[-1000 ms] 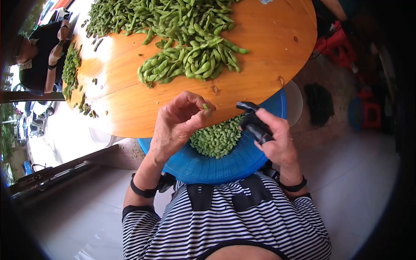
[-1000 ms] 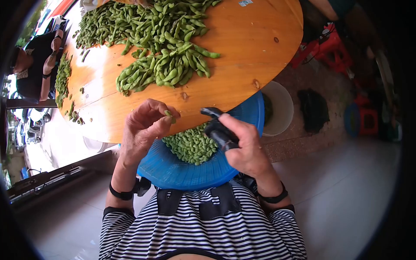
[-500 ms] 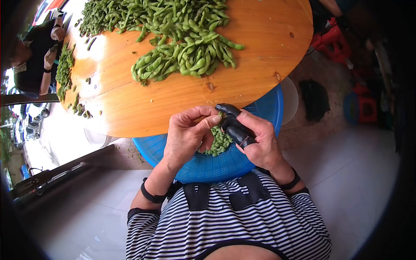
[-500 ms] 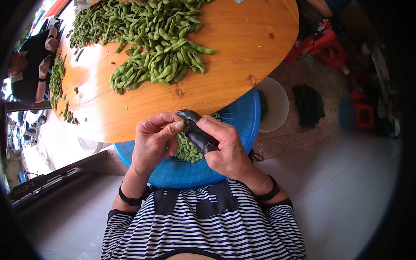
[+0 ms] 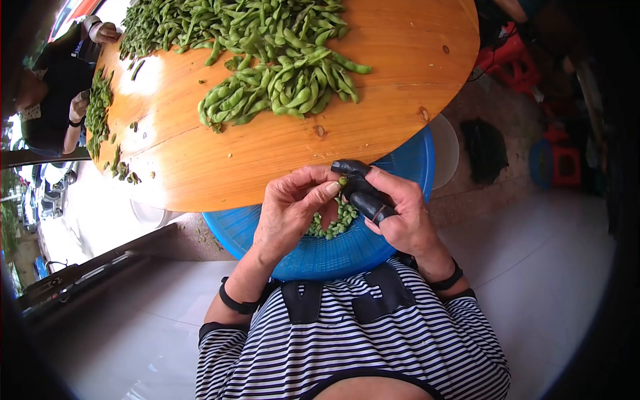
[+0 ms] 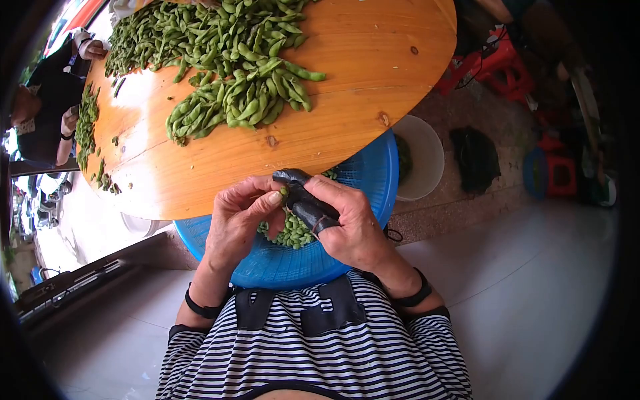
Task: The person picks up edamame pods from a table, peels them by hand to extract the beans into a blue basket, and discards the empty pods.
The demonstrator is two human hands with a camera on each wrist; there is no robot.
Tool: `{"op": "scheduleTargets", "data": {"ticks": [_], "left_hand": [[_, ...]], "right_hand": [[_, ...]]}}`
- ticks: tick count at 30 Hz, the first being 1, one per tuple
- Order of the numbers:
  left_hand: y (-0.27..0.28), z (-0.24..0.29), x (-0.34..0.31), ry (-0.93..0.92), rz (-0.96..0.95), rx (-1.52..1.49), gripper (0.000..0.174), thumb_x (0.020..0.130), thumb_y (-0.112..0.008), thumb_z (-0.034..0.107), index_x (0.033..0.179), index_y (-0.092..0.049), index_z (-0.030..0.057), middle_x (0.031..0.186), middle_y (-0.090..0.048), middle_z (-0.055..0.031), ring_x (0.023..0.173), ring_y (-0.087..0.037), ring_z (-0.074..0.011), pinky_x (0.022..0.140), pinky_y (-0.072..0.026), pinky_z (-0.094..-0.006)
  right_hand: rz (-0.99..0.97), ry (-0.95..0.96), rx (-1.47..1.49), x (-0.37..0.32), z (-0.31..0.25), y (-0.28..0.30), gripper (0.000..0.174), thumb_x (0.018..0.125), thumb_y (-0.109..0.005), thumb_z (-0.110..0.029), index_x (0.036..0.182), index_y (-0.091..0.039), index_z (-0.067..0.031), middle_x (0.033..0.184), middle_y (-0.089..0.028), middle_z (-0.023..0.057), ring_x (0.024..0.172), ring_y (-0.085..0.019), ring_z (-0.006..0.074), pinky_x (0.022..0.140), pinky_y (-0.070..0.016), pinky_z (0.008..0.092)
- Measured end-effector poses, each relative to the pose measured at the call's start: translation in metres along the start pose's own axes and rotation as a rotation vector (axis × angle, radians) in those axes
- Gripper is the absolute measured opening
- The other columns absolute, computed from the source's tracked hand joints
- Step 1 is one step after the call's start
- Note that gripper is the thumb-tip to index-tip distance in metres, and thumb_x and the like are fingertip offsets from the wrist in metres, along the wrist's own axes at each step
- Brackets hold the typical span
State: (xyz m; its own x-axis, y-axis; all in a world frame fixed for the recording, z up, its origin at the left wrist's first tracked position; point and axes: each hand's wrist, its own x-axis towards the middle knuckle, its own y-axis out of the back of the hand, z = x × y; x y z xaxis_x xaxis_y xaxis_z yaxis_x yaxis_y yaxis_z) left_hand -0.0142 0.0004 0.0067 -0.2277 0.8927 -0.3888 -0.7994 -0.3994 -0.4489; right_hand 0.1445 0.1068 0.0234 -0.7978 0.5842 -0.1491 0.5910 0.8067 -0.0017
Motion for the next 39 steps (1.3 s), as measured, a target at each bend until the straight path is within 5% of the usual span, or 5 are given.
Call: {"op": "scheduleTargets", "data": {"ticks": [7, 19, 27, 36, 39], "left_hand": [[0.000, -0.007, 0.002, -0.172, 0.057, -0.004, 0.008, 0.092, -0.061, 0.005, 0.097, -0.060, -0.0015, 0.079, -0.064, -0.0057, 0.067, -0.062, -0.0104, 0.056, -0.0505, -0.0225], [-0.001, -0.016, 0.002, -0.665, 0.128, 0.699, 0.009, 0.089, -0.062, -0.005, 0.093, -0.056, 0.0001, 0.078, -0.060, -0.0032, 0.062, -0.057, -0.0079, 0.055, -0.0459, -0.0200], [0.008, -0.007, 0.007, 0.022, -0.287, -0.539, 0.027, 0.090, -0.062, 0.002, 0.114, -0.049, 0.0018, 0.079, -0.063, -0.0057, 0.057, -0.059, -0.0138, 0.044, -0.0422, -0.0231], [0.004, -0.007, 0.004, -0.422, 0.041, 0.605, 0.021, 0.090, -0.064, 0.001, 0.110, -0.060, -0.0023, 0.077, -0.065, -0.0046, 0.061, -0.060, -0.0099, 0.053, -0.0476, -0.0232], [0.005, 0.009, -0.004, -0.195, 0.017, 0.538, 0.024, 0.095, -0.056, 0.004, 0.117, -0.061, -0.0033, 0.076, -0.063, -0.0052, 0.062, -0.057, -0.0080, 0.055, -0.0462, -0.0217]], "right_hand": [[-0.099, -0.188, 0.436, -0.001, 0.007, 0.005, 0.037, 0.075, -0.038, 0.007, 0.105, -0.060, 0.0052, 0.064, -0.046, -0.0028, 0.050, -0.037, 0.0017, 0.043, -0.0301, 0.0182], [-0.146, -0.237, 0.760, 0.003, 0.025, 0.007, 0.036, 0.079, -0.041, 0.001, 0.109, -0.060, 0.0034, 0.072, -0.052, 0.0010, 0.053, -0.035, 0.0021, 0.042, -0.0280, 0.0169], [-0.338, -0.300, 1.004, 0.004, 0.034, 0.012, 0.042, 0.079, -0.042, 0.000, 0.117, -0.059, 0.0025, 0.085, -0.060, 0.0055, 0.055, -0.036, 0.0023, 0.044, -0.0289, 0.0157], [-0.132, -0.224, 0.395, 0.002, 0.011, 0.008, 0.039, 0.069, -0.043, 0.002, 0.102, -0.063, 0.0035, 0.069, -0.045, -0.0032, 0.058, -0.038, 0.0017, 0.046, -0.0297, 0.0189], [-0.080, -0.215, 0.291, 0.002, 0.011, 0.004, 0.038, 0.067, -0.043, 0.003, 0.099, -0.064, 0.0035, 0.070, -0.045, -0.0034, 0.058, -0.038, 0.0013, 0.048, -0.0300, 0.0191]]}}
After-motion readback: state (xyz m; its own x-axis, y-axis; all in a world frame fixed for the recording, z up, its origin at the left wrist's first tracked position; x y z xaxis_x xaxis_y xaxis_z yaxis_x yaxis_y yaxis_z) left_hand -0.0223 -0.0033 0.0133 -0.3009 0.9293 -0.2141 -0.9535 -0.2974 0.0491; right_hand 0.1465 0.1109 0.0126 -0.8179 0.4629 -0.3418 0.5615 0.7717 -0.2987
